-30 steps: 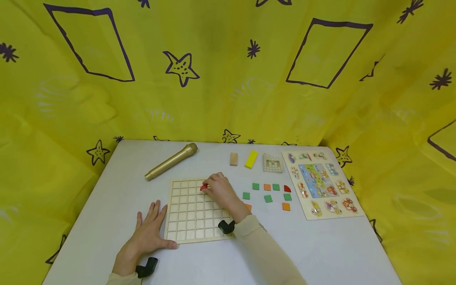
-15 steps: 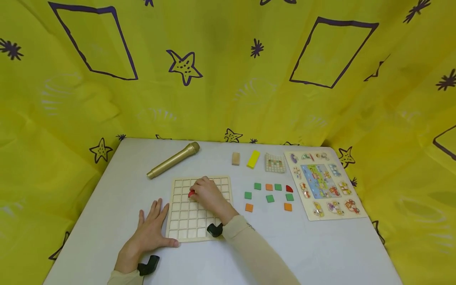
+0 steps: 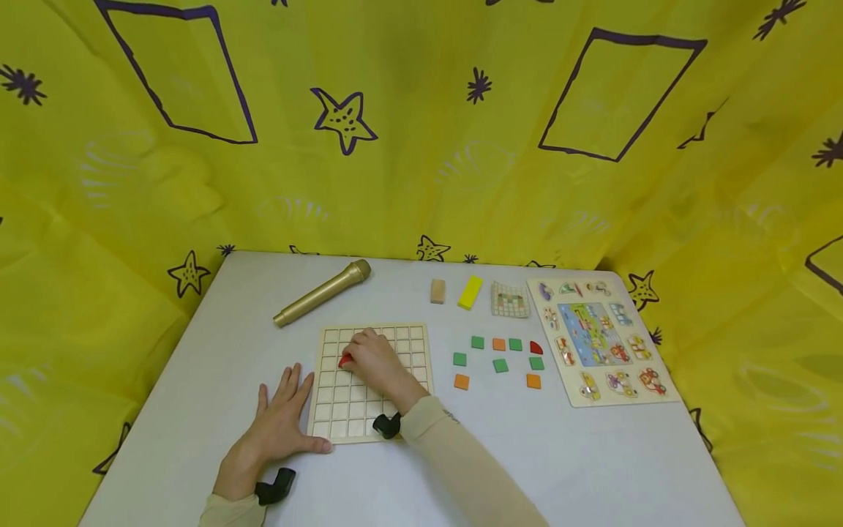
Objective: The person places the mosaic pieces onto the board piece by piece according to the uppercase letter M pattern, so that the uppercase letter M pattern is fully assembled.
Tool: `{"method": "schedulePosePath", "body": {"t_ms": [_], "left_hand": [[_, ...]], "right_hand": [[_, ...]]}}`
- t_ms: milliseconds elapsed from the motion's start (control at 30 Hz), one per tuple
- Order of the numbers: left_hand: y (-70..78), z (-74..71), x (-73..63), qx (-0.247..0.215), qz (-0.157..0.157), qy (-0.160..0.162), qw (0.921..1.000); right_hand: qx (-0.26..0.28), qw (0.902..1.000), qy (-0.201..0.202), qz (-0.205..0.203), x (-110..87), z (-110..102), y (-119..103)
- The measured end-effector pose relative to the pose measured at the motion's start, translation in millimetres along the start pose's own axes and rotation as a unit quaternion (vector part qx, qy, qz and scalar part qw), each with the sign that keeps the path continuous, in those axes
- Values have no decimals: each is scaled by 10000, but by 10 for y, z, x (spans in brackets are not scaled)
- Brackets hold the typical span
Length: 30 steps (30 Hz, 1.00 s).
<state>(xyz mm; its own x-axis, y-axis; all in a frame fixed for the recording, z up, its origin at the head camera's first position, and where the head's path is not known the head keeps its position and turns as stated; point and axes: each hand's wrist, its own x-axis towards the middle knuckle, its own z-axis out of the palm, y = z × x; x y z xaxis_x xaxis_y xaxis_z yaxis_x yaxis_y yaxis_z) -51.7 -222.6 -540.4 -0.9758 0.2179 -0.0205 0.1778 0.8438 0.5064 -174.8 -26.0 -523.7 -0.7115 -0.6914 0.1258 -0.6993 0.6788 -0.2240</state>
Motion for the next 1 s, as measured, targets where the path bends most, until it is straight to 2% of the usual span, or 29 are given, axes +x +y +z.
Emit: {"method": "schedulePosePath", "body": {"t_ms": [333,1000], "left_hand": [[39,-54,21,107,-84,-164,9998],[25,-51,15,146,-126,-173,9997]], "right_hand": [[-182,9998,-32,80,17,48,-37],[-221,9997,59,57,4,68,-44]]}}
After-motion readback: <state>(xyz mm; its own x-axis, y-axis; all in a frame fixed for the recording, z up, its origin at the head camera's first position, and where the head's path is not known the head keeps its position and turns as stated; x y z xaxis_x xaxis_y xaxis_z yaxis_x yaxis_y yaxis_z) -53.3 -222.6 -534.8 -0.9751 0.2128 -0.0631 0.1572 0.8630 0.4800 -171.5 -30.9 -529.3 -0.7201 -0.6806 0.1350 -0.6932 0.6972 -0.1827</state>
